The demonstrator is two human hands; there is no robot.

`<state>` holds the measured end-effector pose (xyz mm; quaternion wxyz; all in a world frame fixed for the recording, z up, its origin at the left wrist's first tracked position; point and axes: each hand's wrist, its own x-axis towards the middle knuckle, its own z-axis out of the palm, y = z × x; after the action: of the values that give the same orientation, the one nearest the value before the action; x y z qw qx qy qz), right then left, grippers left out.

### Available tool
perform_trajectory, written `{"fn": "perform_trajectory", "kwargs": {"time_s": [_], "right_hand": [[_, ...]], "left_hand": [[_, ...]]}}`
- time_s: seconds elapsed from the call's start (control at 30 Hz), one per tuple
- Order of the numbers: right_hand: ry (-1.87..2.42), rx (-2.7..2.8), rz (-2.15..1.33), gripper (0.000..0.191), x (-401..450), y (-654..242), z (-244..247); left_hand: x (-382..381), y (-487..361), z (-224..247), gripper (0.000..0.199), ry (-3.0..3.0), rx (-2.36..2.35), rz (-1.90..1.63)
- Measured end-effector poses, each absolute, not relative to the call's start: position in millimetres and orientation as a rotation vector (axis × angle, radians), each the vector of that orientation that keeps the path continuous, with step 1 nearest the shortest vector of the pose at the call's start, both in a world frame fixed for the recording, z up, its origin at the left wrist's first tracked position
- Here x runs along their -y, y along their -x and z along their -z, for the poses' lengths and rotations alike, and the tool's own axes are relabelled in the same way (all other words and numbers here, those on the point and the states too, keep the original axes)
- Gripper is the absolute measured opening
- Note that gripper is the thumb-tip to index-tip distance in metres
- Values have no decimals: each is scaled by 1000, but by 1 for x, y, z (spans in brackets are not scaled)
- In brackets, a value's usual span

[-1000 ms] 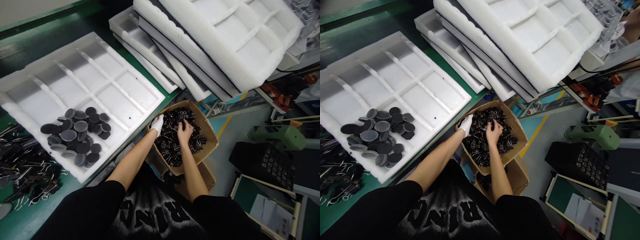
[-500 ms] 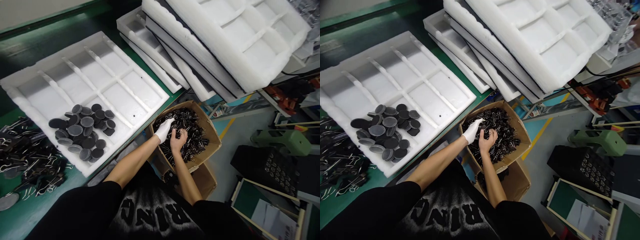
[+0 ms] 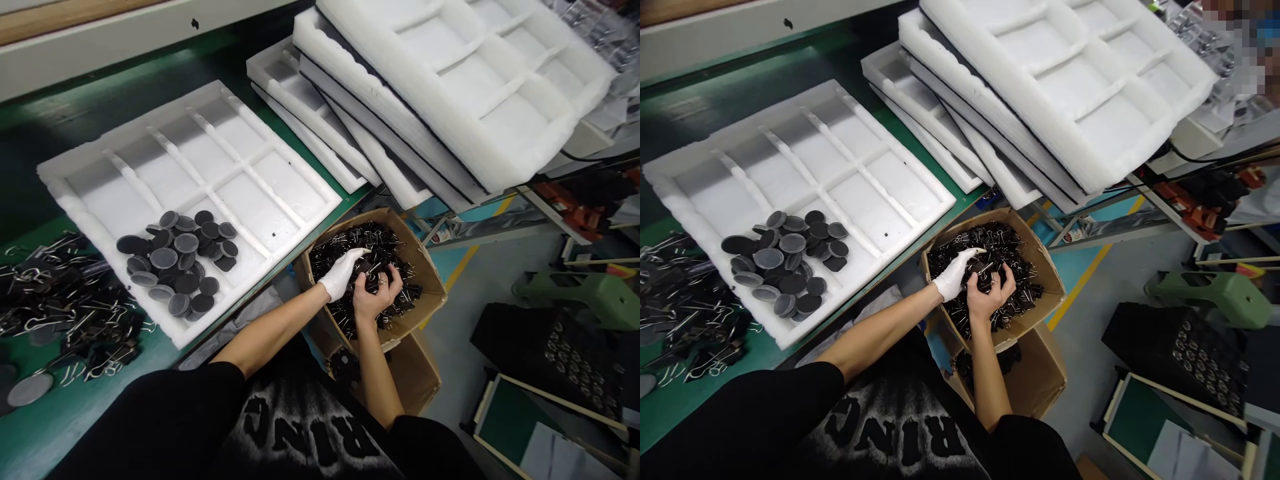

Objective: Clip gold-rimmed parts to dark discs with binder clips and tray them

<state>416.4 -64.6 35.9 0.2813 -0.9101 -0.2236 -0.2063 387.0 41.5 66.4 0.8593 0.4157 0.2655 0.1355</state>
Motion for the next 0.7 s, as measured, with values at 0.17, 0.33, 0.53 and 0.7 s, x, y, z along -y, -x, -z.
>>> {"fn": "perform_trajectory", "kwargs": {"time_s": [0.17, 0.33, 0.53, 0.7], "right_hand": [[2405, 640, 666, 44, 78, -418, -51], [2373, 650, 707, 39, 81, -427, -47], [2288, 667, 743, 41, 81, -424, -46], [2103, 782, 993, 46, 70, -414, -91]], "left_hand": [[-32, -389, -83, 33, -816, -457, -304], [-28, -391, -88, 34, -738, -514, -239], [-27, -380, -96, 45, -641, -535, -175], [-34, -374, -129, 35, -711, -397, -332]]}}
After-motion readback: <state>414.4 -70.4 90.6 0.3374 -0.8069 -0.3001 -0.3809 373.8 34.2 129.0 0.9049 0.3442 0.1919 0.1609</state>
